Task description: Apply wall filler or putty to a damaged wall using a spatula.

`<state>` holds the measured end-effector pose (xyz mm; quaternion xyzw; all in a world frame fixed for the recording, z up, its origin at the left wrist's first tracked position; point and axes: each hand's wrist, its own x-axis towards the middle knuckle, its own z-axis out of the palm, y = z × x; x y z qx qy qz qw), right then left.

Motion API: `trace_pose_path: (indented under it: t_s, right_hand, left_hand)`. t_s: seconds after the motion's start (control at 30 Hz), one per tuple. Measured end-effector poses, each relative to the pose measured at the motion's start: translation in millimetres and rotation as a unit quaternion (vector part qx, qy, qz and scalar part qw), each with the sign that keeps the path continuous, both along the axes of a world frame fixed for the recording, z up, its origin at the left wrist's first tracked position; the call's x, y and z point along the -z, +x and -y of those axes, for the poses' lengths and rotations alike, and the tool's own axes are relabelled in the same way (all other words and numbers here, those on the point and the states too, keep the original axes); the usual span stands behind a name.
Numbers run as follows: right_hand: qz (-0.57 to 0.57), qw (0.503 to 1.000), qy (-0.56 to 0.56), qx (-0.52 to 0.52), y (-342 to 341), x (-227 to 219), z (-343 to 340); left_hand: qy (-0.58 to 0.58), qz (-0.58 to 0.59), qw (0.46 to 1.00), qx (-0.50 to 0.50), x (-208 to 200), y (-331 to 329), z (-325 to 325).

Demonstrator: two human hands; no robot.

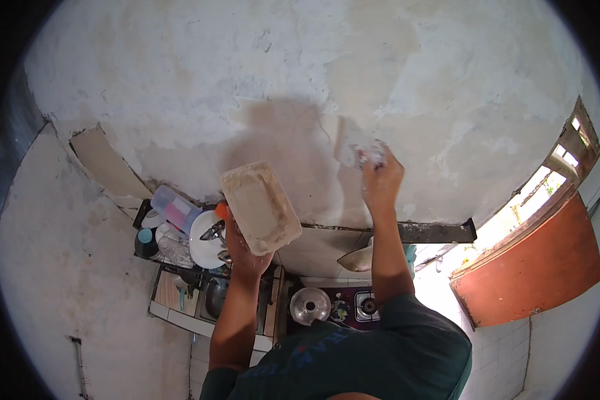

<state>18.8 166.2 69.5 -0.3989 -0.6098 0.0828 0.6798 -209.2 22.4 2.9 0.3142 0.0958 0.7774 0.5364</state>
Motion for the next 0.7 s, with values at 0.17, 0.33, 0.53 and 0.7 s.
trace_pose_path:
  t_s: [0.17,0.33,0.53,0.7]
  right_hand:
    - [0.166,0.981,0.102,-0.027,-45,11,-29]
    - [0.284,0.943,0.162,0.064,-86,15,-32]
    - [0.211,0.96,0.144,0.118,-64,-7,-34]
    - [0.197,0.945,0.114,0.233,-2,-10,-42]
  left_hand:
    - [-0.065,0.096,0.992,0.043,-5,-5,5]
    - [-0.094,0.118,0.987,0.062,2,0,-3]
    - [-0.056,0.12,0.986,0.104,7,8,-11]
    - [-0.06,0.123,0.985,0.101,9,13,-13]
